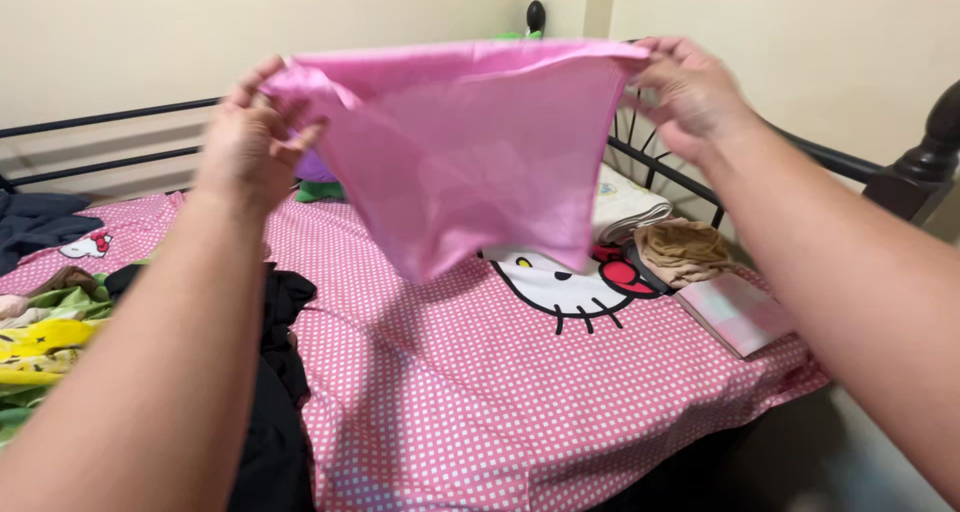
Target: The person folds multiple clothing items on a bed, including pants, a towel, a pink top, a yellow bandana, a floral cloth, socks, and underwear. Each item is smoothed and folded by hand, then placed in a neat stack on the bed.
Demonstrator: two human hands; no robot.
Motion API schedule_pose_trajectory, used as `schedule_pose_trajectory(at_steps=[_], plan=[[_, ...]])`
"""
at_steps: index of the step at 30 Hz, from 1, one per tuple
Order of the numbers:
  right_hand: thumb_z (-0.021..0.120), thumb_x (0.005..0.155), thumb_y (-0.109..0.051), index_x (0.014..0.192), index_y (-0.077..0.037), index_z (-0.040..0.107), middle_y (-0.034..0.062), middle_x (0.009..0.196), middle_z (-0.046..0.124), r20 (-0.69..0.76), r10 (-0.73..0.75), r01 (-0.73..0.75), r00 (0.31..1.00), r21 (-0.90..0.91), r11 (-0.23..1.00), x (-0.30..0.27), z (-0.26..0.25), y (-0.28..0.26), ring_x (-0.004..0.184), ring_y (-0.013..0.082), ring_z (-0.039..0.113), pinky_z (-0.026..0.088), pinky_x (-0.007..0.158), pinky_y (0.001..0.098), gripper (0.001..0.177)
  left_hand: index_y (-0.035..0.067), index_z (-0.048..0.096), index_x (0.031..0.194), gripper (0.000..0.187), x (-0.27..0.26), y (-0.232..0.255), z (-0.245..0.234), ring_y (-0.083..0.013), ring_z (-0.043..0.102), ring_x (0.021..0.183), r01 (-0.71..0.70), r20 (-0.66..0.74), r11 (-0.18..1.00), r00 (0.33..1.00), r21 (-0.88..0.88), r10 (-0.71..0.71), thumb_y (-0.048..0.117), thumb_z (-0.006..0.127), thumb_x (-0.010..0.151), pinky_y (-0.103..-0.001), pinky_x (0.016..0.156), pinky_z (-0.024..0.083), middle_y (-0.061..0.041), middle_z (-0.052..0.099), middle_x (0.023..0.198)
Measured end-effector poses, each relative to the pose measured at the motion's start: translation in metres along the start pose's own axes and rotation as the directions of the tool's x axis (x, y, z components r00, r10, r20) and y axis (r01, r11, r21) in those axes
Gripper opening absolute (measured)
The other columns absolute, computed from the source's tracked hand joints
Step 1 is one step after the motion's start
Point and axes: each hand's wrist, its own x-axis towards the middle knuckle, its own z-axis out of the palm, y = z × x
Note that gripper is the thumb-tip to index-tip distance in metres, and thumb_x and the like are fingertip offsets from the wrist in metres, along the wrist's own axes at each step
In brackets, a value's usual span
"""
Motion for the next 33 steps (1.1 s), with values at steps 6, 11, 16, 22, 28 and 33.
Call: schedule_pose_trajectory(at_steps=[6, 11, 16, 22, 28, 33], plan=[[0.056, 0.098, -0.003, 0.112, -0.006, 0.063, 0.0094, 0.116, 0.068, -0.049, 0.067, -0.074, 0.997, -0.148, 0.986, -0.074, -0.028, 0.007, 0.111, 0.0219, 0.069, 0.057, 0.096, 0.0366, 0.016, 0.011, 0.074, 0.115, 0.034, -0.094, 0.012, -0.016, -0.0114, 0.073, 0.08, 0.009, -0.08, 0.7, 0.995, 0.714, 0.068, -0.004, 0.055, 0.091, -0.031, 0.067, 0.053, -0.003, 0.074, 0.097], [0.059, 0.098, -0.008, 0.114, -0.001, 0.066, 0.0119, 0.126, 0.063, -0.041, 0.249, -0.252, 0.968, -0.17, 0.953, -0.146, -0.072, 0.047, 0.109, 0.0209, 0.061, 0.05, 0.096, 0.0354, 0.019, 0.002, 0.08, 0.098, 0.022, -0.189, -0.021, -0.05, -0.017, 0.065, 0.067, 0.182, -0.192, 0.328, 0.981, 0.927, -0.001, 0.022, 0.076, 0.09, -0.035, 0.064, 0.05, -0.008, 0.074, 0.075], [0.065, 0.093, -0.007, 0.098, 0.006, 0.062, 0.0153, 0.113, 0.071, 0.099, 0.468, -0.449, 0.878, -0.169, 0.877, -0.194, -0.159, 0.081, 0.104, 0.0255, 0.069, 0.053, 0.093, 0.042, 0.014, 0.001, 0.082, 0.095, 0.029, -0.247, -0.021, -0.065, -0.013, 0.071, 0.083, -0.066, 0.089, 0.295, 0.994, 0.953, -0.065, 0.026, 0.076, 0.082, -0.029, 0.076, 0.053, -0.004, 0.077, 0.089], [0.071, 0.098, -0.004, 0.114, 0.007, 0.062, 0.0151, 0.096, 0.066, 0.231, 0.659, -0.598, 0.716, -0.285, 0.749, -0.213, -0.229, 0.118, 0.084, 0.0197, 0.057, 0.043, 0.071, 0.037, 0.021, 0.004, 0.079, 0.108, 0.034, -0.269, -0.018, -0.063, -0.0107, 0.067, 0.077, 0.235, -0.034, 0.298, 0.834, 0.925, -0.551, 0.031, 0.065, 0.093, -0.028, 0.077, 0.057, -0.006, 0.08, 0.082], [0.071, 0.099, -0.014, 0.1, -0.003, 0.061, 0.0044, 0.084, 0.062, 0.064, 0.615, -0.56, 0.786, -0.345, 0.753, -0.179, -0.134, 0.147, 0.071, 0.0152, 0.057, 0.042, 0.058, 0.0327, 0.015, -0.001, 0.071, 0.104, 0.035, -0.23, -0.078, -0.077, -0.0249, 0.066, 0.072, 0.237, -0.146, 0.353, 0.953, 0.905, -0.266, 0.03, 0.055, 0.1, -0.038, 0.071, 0.052, -0.018, 0.072, 0.079], [0.067, 0.095, -0.008, 0.095, -0.006, 0.064, 0.0037, 0.089, 0.066, -0.146, 0.402, -0.427, 0.904, -0.363, 0.828, -0.11, -0.082, 0.203, 0.076, 0.0144, 0.061, 0.051, 0.066, 0.0296, 0.004, 0.004, 0.07, 0.109, 0.036, -0.149, -0.166, -0.111, -0.0373, 0.071, 0.088, 0.21, -0.215, 0.281, 0.977, 0.937, -0.015, 0.036, 0.054, 0.102, -0.046, 0.079, 0.052, -0.02, 0.073, 0.092]])
